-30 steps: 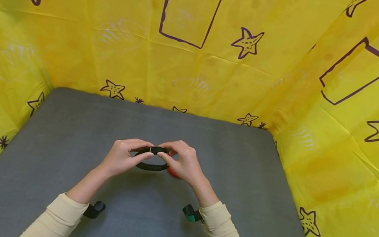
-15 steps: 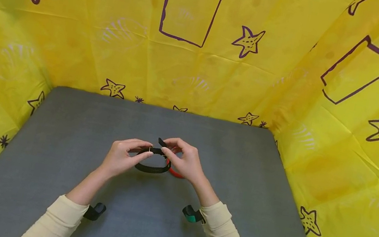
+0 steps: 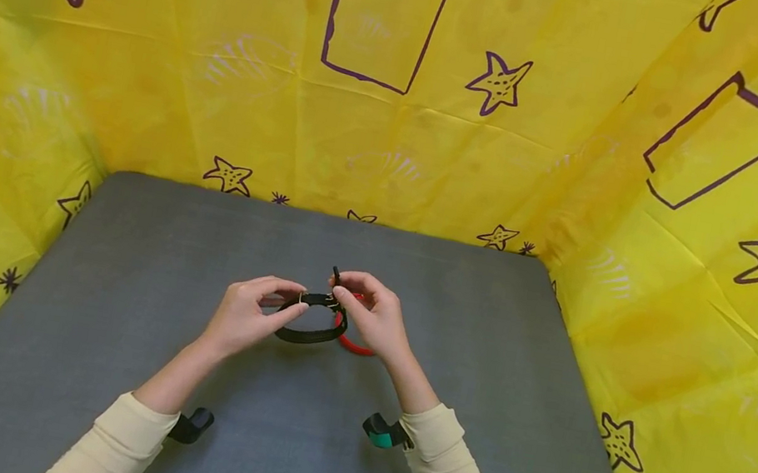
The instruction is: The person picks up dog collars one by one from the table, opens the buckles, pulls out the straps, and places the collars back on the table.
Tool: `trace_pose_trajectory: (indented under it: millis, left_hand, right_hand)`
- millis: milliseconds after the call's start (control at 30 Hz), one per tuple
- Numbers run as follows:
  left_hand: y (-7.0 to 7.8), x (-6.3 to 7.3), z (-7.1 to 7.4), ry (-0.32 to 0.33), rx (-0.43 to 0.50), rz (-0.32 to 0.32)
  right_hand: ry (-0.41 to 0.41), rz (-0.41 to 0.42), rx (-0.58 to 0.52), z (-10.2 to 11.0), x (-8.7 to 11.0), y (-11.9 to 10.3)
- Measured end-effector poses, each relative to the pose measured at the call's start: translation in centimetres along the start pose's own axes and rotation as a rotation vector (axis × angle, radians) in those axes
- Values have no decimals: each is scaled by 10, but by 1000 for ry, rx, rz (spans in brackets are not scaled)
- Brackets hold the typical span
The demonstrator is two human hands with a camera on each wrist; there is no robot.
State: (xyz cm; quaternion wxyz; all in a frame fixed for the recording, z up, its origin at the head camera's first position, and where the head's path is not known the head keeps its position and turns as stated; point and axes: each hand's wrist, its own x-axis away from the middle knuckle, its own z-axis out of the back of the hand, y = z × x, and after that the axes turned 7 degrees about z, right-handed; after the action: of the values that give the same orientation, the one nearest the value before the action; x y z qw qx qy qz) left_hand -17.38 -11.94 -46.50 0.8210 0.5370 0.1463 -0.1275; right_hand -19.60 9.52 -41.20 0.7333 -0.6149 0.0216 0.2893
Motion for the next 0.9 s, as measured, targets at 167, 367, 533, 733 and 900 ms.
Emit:
trace_pose_trajectory:
  millis: [167, 367, 533, 733, 900]
  left_hand:
    - [7, 0, -2, -18, -63, -25]
    - [19, -4, -6, 19, -204, -74]
    - [21, -5, -10, 53, -244, -95]
    - [23, -6, -10, 61, -285, -74]
    - [27, -8, -9, 31, -334, -50]
  right_hand:
    - [-16, 5, 5, 0, 0, -1]
    - [-44, 9, 55, -3, 0, -6]
    - [-68, 23, 87, -5, 1, -9]
    - [-61, 33, 91, -6, 2, -8]
    - [-64, 32, 70, -7, 3, -7]
